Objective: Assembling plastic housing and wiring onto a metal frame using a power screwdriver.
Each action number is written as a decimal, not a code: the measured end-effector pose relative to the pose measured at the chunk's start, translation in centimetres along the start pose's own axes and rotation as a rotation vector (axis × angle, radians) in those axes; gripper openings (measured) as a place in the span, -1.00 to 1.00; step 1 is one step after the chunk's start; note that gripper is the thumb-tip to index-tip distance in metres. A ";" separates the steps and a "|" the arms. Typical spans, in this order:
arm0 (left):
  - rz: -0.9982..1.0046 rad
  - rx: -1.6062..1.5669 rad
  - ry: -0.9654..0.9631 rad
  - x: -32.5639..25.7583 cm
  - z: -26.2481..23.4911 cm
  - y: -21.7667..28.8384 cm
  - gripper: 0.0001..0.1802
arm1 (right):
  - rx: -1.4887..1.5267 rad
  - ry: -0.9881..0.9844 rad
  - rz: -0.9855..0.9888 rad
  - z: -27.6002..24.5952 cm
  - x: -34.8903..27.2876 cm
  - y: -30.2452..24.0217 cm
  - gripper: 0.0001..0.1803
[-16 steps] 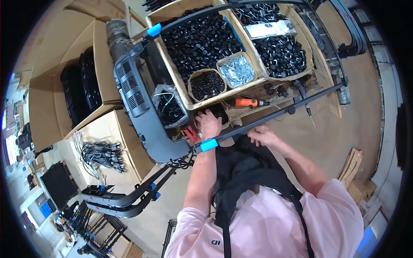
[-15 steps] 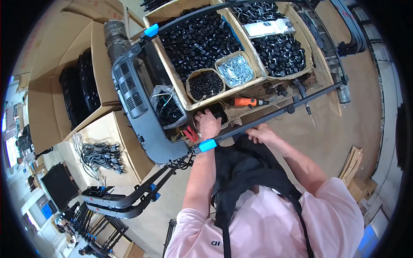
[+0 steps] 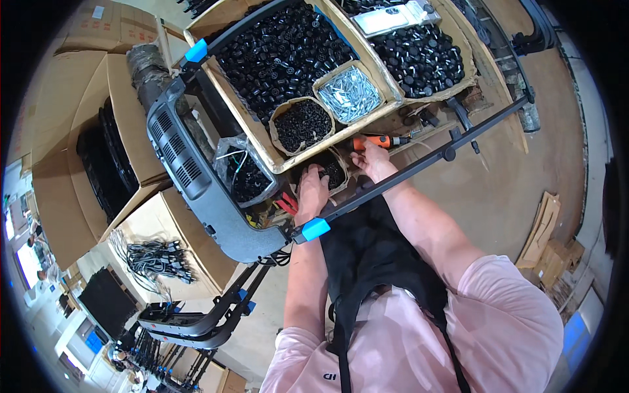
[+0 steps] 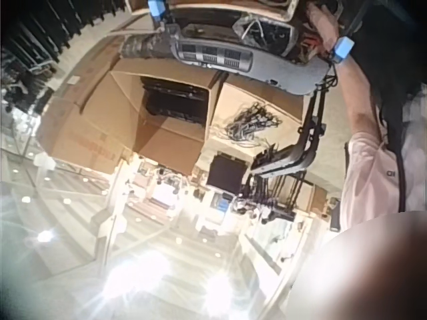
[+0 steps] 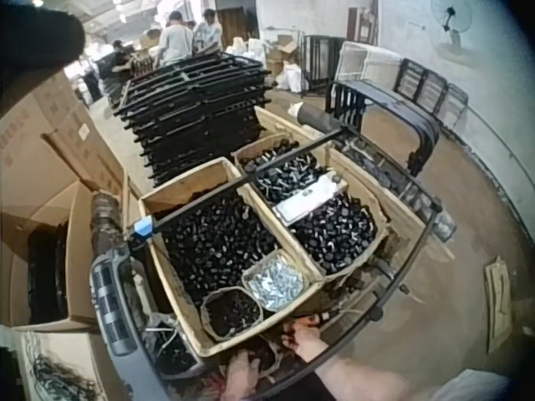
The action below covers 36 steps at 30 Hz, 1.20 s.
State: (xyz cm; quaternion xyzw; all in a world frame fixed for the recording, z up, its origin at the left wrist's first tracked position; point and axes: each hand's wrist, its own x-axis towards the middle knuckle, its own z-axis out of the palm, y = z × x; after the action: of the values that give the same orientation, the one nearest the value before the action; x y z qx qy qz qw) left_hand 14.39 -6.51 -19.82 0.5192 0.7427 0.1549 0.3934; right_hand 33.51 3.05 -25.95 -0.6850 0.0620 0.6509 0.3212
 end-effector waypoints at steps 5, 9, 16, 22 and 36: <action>0.015 -0.099 0.012 0.1 -0.6 0.2 -0.72 | 0.030 0.144 -0.093 0.8 -0.5 0.5 -0.72; 0.050 -0.296 0.056 0.4 -0.3 -0.8 -0.72 | 0.193 -0.032 -0.194 -1.3 -0.5 -1.7 -0.80; -0.380 -1.178 -0.211 0.9 -1.8 -1.0 -0.71 | 0.212 -0.375 0.078 -6.5 -2.7 -5.9 -0.70; -0.537 -1.629 -0.322 1.6 -2.0 -3.0 -0.67 | 0.235 -0.363 -0.132 -9.2 -6.6 -3.5 -0.51; -0.266 -1.551 -0.334 -0.5 -2.1 -2.5 -0.68 | 0.013 -0.449 -0.255 -14.6 -18.5 -3.4 -0.43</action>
State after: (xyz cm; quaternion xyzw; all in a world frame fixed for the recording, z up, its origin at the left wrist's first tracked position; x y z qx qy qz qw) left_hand 11.31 -7.57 -19.86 0.0219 0.4106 0.4987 0.7630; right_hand 44.96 -8.02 -8.30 -0.5237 -0.0936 0.7403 0.4110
